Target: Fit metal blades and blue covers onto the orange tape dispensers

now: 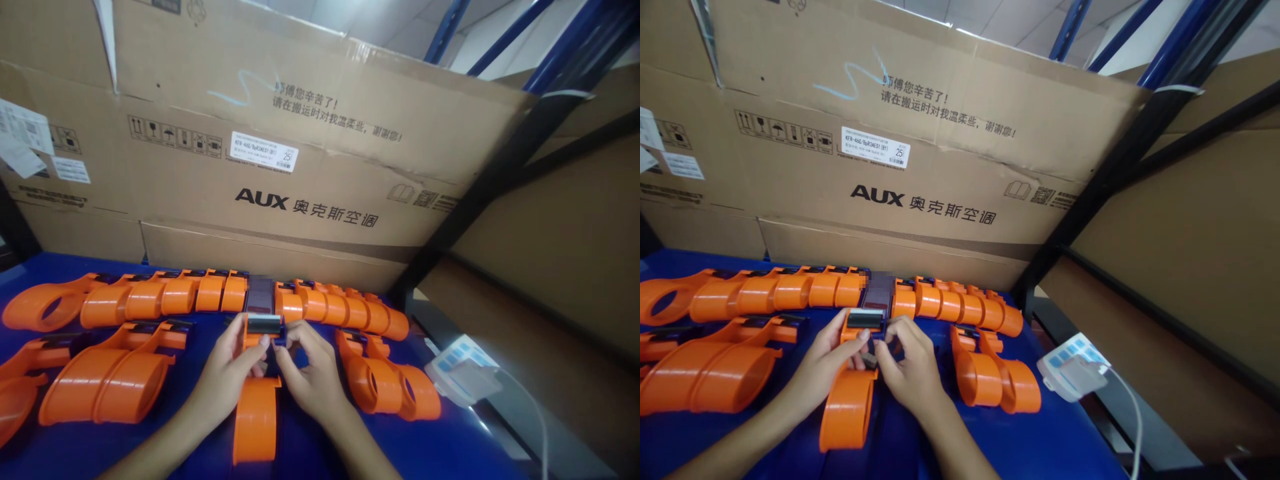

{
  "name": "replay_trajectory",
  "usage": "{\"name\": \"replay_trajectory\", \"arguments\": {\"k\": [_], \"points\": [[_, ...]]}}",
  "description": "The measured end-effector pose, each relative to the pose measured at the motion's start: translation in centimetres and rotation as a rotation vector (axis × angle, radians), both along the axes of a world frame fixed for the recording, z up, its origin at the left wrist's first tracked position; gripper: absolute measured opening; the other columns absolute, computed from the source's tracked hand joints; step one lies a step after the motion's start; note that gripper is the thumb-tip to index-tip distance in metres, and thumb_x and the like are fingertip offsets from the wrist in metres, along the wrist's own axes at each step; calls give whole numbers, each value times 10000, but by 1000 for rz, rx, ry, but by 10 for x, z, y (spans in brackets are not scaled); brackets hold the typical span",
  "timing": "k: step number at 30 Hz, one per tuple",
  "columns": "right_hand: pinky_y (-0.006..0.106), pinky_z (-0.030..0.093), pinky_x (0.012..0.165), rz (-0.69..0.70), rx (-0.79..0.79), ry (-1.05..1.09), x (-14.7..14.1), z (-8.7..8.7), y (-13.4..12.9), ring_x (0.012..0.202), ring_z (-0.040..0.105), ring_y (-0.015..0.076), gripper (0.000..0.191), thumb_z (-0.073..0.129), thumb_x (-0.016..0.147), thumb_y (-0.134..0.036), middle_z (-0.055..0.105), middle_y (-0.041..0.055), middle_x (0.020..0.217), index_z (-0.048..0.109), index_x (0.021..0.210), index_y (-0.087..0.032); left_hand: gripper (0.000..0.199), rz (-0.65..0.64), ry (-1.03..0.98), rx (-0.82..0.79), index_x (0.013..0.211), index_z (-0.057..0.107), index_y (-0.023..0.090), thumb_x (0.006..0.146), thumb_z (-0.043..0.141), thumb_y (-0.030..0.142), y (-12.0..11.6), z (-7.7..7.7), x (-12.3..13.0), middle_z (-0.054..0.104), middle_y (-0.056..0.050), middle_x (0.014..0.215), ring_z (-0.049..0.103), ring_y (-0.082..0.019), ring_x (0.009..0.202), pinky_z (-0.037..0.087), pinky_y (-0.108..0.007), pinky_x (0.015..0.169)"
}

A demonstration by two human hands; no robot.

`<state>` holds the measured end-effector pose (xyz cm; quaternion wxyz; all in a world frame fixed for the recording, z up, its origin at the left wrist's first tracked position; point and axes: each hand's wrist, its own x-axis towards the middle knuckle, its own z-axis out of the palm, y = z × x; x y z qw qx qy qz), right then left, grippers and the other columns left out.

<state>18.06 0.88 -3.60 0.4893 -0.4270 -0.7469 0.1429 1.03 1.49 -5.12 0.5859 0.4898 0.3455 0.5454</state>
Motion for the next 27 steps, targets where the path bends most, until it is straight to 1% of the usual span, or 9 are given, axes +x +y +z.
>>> {"name": "replay_trajectory", "arguments": {"k": [8,14,19,22,23,24,25,27], "points": [[301,455,673,33,-9,-10,1,5,0,732,563,183,224,581,990,-208,611,19,817,485,791,-248,313,6,-21,-1,1116,692,218,898,764,432,-4,6,1,661,10,801,587,-134,629,524,-227,590],[310,457,715,51,-34,-33,2,7,-1,773,567,192,217,562,990,-194,610,24,852,471,799,-246,389,8,17,-8,1166,703,218,875,785,462,2,-2,1,673,3,809,613,-142,636,541,-235,593],[311,455,701,62,-31,-24,2,9,-3,761,557,193,197,572,994,-222,604,25,857,479,823,-248,336,-19,-1,-23,1127,694,211,903,765,451,7,-7,0,672,9,796,624,-131,596,540,-240,588],[322,472,713,102,-24,37,4,11,-3,791,568,205,141,588,984,-263,611,40,908,522,861,-247,302,-50,-80,-61,1075,687,207,897,781,431,6,-5,0,691,12,773,645,-133,577,540,-243,594],[328,480,727,113,-22,72,5,11,-3,810,573,212,124,599,975,-283,608,45,925,539,873,-246,325,-59,-112,-81,1104,680,211,886,795,423,6,-4,1,712,7,785,655,-134,571,542,-245,598],[335,490,745,118,-24,119,6,10,-2,834,578,220,109,609,968,-306,605,49,943,558,892,-246,384,-67,-139,-105,1172,665,219,875,811,414,5,-2,1,737,1,802,667,-137,564,546,-248,603],[342,501,770,115,-37,175,7,9,-1,865,586,229,101,614,966,-331,605,53,964,578,924,-247,483,-77,-158,-132,1272,631,233,864,825,403,4,-1,1,760,-6,810,679,-142,557,551,-252,607],[360,524,849,100,-104,305,8,7,0,958,616,247,133,612,977,-376,628,64,1034,613,1035,-257,725,-106,-172,-183,1486,489,261,860,833,386,1,2,1,783,-12,754,703,-163,539,558,-260,614]]}}
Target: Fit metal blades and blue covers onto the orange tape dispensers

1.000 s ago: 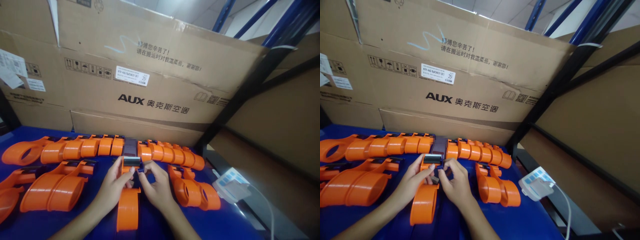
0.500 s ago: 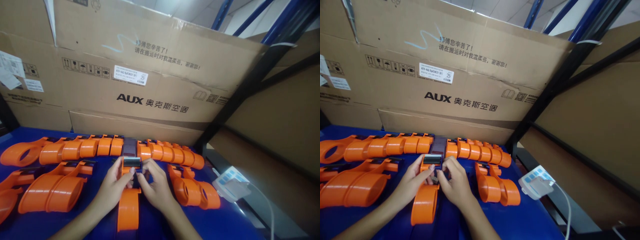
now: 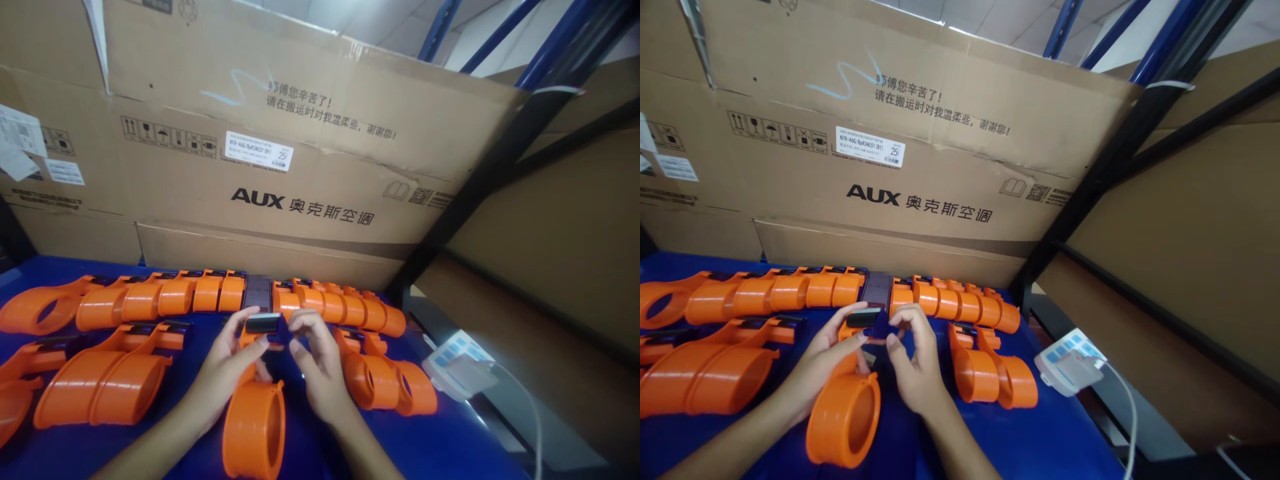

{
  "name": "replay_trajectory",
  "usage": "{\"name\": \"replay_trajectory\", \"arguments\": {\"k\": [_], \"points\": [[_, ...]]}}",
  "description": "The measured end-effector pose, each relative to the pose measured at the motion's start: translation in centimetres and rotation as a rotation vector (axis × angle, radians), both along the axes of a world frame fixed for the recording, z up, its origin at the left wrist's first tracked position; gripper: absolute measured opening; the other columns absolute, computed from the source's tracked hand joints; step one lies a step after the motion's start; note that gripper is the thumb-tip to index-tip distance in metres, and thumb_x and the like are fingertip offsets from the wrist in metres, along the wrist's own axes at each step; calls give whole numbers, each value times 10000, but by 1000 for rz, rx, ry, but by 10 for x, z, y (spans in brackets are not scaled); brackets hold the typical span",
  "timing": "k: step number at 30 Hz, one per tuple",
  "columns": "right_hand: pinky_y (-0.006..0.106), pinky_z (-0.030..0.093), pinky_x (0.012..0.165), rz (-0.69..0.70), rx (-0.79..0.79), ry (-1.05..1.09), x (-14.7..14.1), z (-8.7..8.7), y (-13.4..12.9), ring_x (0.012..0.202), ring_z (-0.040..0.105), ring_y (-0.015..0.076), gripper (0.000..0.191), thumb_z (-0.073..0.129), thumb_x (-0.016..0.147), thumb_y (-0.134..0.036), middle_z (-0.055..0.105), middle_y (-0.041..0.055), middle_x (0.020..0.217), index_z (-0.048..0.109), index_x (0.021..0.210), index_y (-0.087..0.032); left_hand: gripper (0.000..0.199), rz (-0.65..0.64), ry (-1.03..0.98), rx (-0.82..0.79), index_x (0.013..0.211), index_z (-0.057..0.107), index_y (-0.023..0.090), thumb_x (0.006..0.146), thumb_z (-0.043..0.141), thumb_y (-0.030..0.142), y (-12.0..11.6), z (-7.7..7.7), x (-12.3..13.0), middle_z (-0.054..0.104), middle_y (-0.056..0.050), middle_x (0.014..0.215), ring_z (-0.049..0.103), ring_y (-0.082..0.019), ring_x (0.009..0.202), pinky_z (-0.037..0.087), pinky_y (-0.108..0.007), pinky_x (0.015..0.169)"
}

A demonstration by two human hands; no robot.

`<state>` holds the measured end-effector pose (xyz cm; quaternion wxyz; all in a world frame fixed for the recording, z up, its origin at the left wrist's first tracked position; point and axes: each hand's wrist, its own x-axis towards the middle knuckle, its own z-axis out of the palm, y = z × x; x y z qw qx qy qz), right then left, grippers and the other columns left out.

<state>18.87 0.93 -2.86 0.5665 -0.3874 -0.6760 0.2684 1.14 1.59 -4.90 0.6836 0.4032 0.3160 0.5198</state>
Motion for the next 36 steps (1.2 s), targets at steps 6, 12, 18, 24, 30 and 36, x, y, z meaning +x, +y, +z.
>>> {"name": "replay_trajectory", "arguments": {"k": [6,12,18,24,30,36], "points": [[431,559,949,335,-368,233,2,4,4,1039,713,284,450,585,986,-536,728,78,1125,580,1364,-291,1050,-199,-61,-153,1669,169,271,867,832,414,-9,7,0,822,-104,754,801,-299,628,606,-360,627],[344,581,796,375,-424,241,1,7,0,1002,709,263,513,698,905,-611,711,77,1135,598,1287,-283,906,-316,-77,-124,1472,548,265,685,991,333,-17,10,1,748,-218,1318,816,-387,982,646,-451,833],[325,548,809,235,-332,201,-1,3,1,958,645,229,472,753,893,-590,669,69,1077,590,1197,-268,569,-172,-58,-25,1364,680,225,851,863,387,-8,5,1,716,-174,1388,821,-317,912,665,-405,791],[262,476,727,258,-301,245,-5,-1,4,813,552,153,362,785,906,-503,569,-10,920,531,980,-256,497,-150,-5,5,1315,732,198,853,853,337,-6,12,0,753,-142,1342,790,-335,1031,667,-399,841],[273,476,695,237,-346,201,-5,-2,7,790,560,160,326,709,963,-514,600,-7,925,555,1110,-266,477,-137,-21,-69,1230,754,127,844,840,394,-5,12,-1,816,-191,1160,817,-360,867,678,-436,706],[339,460,827,28,-233,-233,10,5,7,888,595,206,152,532,1056,-340,656,21,929,621,985,-240,726,-107,-219,-231,1415,620,105,908,693,619,5,14,-15,838,-218,1014,813,-330,738,641,-394,642]]}}
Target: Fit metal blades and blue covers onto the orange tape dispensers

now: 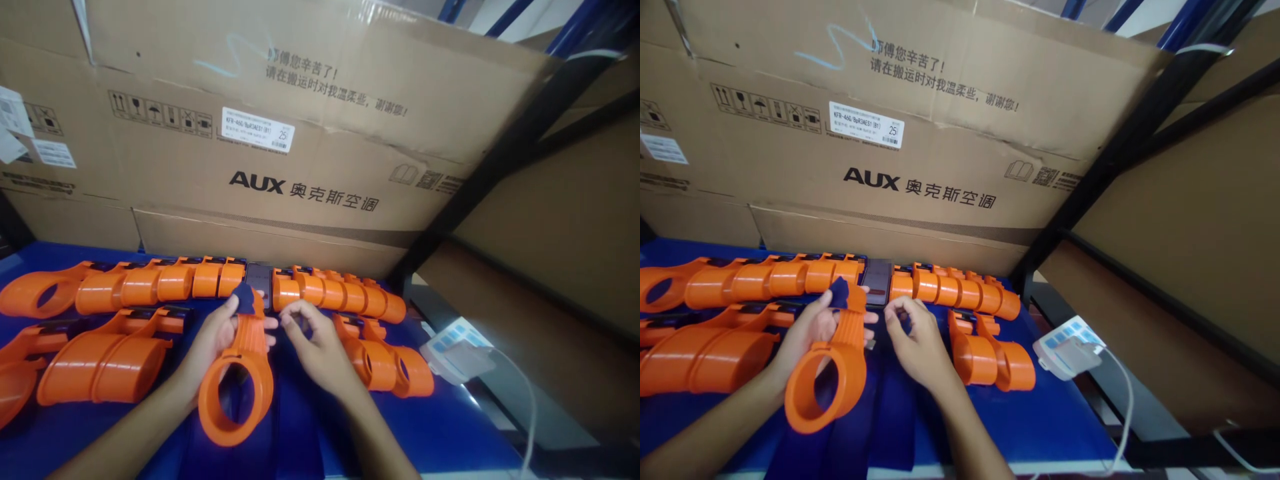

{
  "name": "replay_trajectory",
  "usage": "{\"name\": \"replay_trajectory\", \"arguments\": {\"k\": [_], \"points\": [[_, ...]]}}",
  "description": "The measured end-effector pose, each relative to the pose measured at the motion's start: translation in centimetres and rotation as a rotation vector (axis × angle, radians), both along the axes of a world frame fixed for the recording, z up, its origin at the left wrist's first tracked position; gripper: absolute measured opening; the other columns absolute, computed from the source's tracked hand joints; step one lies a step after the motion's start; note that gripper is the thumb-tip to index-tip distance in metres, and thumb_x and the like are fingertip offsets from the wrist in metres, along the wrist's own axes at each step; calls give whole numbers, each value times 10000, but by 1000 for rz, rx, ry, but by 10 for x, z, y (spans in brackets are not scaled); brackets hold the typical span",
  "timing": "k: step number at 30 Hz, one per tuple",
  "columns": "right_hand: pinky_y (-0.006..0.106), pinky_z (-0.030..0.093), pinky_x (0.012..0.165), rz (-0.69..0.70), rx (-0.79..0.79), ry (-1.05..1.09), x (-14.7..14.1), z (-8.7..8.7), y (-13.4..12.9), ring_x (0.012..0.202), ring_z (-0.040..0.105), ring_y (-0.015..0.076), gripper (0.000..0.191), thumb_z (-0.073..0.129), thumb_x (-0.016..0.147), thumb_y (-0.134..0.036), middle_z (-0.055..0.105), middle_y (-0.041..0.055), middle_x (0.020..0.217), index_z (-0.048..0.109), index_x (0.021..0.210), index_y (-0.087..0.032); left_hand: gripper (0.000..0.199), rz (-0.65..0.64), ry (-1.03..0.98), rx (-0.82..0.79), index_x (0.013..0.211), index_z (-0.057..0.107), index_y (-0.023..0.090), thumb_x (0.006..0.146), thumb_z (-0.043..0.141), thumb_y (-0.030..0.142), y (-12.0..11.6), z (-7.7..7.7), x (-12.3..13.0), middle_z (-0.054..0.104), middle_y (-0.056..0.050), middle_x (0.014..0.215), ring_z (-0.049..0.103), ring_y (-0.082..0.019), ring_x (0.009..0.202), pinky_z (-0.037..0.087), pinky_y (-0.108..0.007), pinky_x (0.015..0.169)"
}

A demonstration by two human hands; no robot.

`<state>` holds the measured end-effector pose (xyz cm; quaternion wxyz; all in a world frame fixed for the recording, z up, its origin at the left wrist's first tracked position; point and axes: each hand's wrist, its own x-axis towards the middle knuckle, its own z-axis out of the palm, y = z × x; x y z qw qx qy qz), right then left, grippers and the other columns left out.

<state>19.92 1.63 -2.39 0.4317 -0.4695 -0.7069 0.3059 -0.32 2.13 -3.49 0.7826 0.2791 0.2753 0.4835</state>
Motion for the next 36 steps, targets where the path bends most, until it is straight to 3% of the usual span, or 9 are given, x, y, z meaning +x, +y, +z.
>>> {"name": "replay_trajectory", "arguments": {"k": [2,7,14,23,36], "points": [[335,450,812,49,13,-235,7,5,-3,876,584,210,90,561,1000,-206,643,14,893,625,943,-237,750,4,-61,-27,1457,579,117,926,650,642,3,2,-4,836,-211,1022,813,-328,747,640,-406,663],[373,440,936,259,-10,-611,19,14,-10,976,575,226,256,606,814,-14,640,29,974,641,954,-226,719,-2,-100,-27,1449,567,140,931,648,632,3,2,-6,836,-173,983,806,-304,722,631,-392,667],[443,421,949,251,-152,-831,21,17,-17,1031,522,279,308,809,783,-241,569,62,1118,671,1058,-234,679,-10,-104,-43,1357,616,142,900,677,640,0,2,-4,836,-157,943,789,-282,661,616,-350,575],[443,418,976,233,-258,-880,21,14,-17,1069,523,290,310,829,817,-312,584,68,1141,675,1076,-237,607,-3,-118,-32,1377,603,167,946,650,592,-1,3,-4,830,-150,1009,795,-271,703,625,-348,621],[456,394,1024,238,-152,-793,19,3,-13,1124,545,284,283,707,871,-142,650,67,1174,589,1107,-243,787,-158,-49,-59,1320,678,77,912,578,742,2,-8,-7,821,-193,887,782,-314,707,583,-366,632]]}}
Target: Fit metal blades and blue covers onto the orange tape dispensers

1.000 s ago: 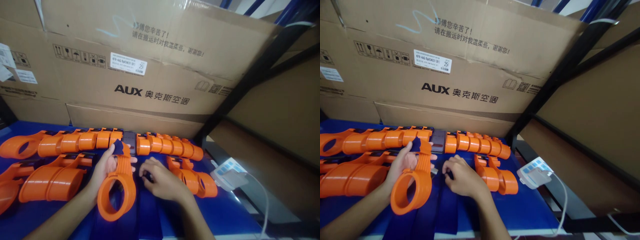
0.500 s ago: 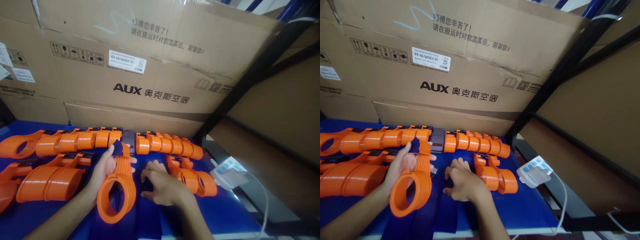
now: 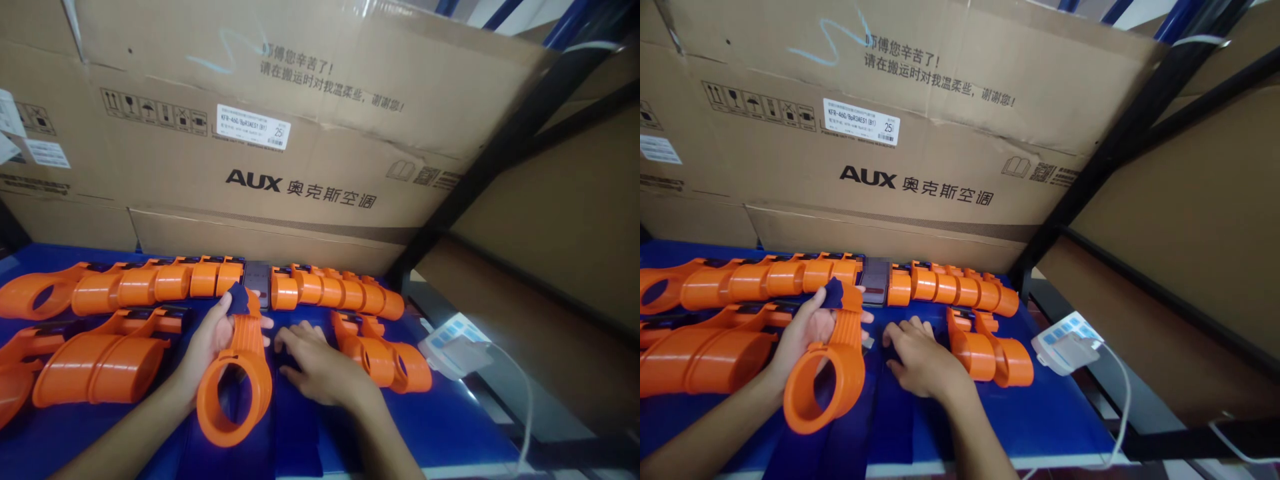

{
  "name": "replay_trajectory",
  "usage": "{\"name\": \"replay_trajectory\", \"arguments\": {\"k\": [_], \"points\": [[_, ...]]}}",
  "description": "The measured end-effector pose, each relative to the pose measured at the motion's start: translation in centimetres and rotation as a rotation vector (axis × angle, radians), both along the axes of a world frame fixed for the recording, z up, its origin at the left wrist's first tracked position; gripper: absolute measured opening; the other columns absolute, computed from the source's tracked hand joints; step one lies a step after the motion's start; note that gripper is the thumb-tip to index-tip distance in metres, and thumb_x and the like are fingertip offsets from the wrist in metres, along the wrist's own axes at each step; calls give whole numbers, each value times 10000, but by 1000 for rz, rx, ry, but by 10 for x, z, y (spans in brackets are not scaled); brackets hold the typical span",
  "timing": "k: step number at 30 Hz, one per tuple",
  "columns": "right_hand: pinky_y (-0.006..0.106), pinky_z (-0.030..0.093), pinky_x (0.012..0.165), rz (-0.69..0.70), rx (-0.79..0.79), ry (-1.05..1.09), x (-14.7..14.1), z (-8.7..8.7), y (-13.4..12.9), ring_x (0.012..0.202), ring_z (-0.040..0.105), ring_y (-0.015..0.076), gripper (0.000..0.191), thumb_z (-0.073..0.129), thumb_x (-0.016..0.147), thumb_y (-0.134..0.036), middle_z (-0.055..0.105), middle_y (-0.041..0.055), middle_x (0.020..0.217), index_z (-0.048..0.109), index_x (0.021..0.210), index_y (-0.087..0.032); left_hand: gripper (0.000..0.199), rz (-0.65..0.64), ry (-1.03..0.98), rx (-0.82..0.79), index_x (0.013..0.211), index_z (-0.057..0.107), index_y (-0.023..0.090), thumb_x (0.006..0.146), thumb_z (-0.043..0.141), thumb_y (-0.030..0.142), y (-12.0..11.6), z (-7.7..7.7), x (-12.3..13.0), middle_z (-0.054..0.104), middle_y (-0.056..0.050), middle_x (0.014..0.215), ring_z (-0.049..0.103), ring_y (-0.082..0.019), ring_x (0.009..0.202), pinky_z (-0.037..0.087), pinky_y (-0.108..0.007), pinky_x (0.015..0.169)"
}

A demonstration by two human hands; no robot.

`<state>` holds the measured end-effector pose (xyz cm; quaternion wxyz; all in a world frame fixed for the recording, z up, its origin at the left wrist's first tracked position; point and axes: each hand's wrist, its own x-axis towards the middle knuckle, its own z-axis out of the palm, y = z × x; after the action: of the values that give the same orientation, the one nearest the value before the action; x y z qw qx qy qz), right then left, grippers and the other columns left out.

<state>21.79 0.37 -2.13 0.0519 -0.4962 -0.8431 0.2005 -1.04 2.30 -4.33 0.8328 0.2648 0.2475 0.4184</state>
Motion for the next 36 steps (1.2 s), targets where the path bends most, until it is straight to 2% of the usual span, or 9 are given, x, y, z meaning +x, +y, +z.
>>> {"name": "replay_trajectory", "arguments": {"k": [3,11,16,19,22,26,29,33,36], "points": [[476,379,1029,-9,38,-21,-1,0,0,1110,547,297,285,731,862,-186,656,76,1159,597,1109,-234,765,39,31,-2,1294,697,88,907,593,740,-2,1,1,822,-188,899,781,-307,712,580,-358,627],[408,395,887,-88,53,-71,-1,2,0,992,566,287,270,769,875,-287,662,93,1046,641,1102,-213,689,110,4,8,1387,629,138,941,612,663,-7,9,7,822,-182,1026,794,-320,795,613,-391,681],[432,401,937,-49,67,-52,-2,2,0,1030,564,282,192,733,905,-244,661,75,1071,609,1049,-220,686,79,-4,4,1373,635,119,947,611,656,-6,7,6,824,-182,985,792,-312,762,613,-374,652],[436,421,965,-26,91,8,-1,2,2,1051,570,264,155,678,936,-195,650,66,1110,588,1058,-229,658,106,8,16,1374,632,122,958,606,631,-6,9,7,826,-173,950,788,-303,725,616,-379,643],[399,463,931,-20,106,129,2,1,5,1047,594,238,150,595,974,-148,644,63,1143,576,1091,-239,611,127,-1,27,1377,638,143,965,618,593,-4,8,7,833,-154,935,787,-295,725,616,-377,667],[366,502,893,-69,133,378,4,3,10,1001,624,217,146,524,1010,-145,660,49,1079,594,1095,-242,643,49,-3,21,1331,696,127,947,620,636,-4,1,5,840,-153,890,786,-311,738,573,-332,609],[340,515,832,-173,173,598,2,2,12,925,626,206,82,554,1022,-233,649,32,995,613,1078,-240,664,36,11,26,1305,719,113,928,638,653,-6,2,7,840,-157,879,781,-312,736,548,-317,586],[260,442,595,-344,170,919,-6,-1,14,693,536,151,173,644,992,-384,587,-1,899,619,1084,-240,666,45,62,47,1294,721,93,892,712,624,-12,8,13,828,-150,822,746,-259,617,525,-296,567],[258,455,619,-370,164,1080,-12,-3,16,712,533,154,260,727,939,-459,587,-1,880,635,1043,-238,651,22,99,71,1274,729,104,875,736,618,-15,9,17,799,-117,712,711,-230,526,496,-277,529]]}}
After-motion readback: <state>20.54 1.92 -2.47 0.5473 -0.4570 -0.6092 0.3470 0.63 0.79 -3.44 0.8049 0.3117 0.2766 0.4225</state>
